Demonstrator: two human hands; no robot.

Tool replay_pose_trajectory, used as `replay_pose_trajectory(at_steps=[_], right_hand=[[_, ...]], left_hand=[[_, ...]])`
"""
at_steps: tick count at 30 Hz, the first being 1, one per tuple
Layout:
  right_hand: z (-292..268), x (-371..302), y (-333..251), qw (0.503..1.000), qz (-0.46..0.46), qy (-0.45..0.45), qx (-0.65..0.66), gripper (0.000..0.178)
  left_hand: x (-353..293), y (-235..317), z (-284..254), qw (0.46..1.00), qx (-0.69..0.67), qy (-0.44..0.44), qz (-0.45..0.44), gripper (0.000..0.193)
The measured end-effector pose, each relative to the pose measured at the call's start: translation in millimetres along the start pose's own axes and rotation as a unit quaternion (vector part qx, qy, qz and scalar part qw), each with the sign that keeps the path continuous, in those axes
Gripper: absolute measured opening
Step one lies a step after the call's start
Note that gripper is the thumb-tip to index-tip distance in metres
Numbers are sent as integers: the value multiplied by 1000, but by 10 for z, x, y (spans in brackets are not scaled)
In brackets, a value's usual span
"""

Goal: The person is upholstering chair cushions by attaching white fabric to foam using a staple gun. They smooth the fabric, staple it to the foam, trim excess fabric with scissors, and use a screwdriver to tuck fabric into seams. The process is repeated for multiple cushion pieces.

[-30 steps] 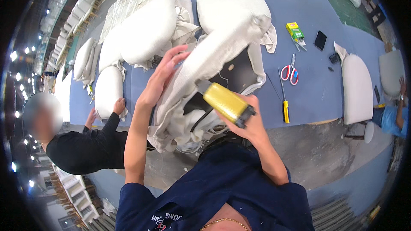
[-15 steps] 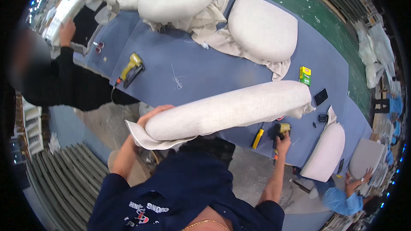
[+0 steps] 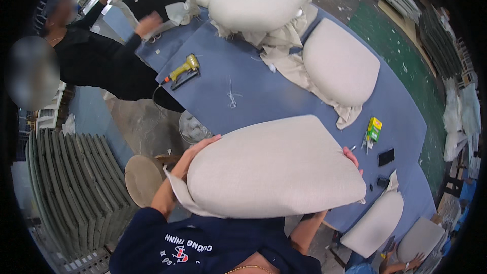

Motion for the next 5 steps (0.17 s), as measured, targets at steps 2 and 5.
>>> replay_pose_trajectory(at_steps=[2,5], right_hand=[[433,171,-199,998,3,-66,24,71],[728,378,-216,991,34,-126,39,72]], left_hand=[[-96,12,-40,996,-17,29,79,57],[-115,50,-228,980,-85,48,171,57]])
Point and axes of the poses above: each hand's wrist, its own x-axis towards the middle knuckle, its own z-axis out of the palm, y = z × x, the point moved 4 cm from there along x, towards the middle knuckle, and after that the axes turned 9 degrees about -x, right-handed, at the moved point
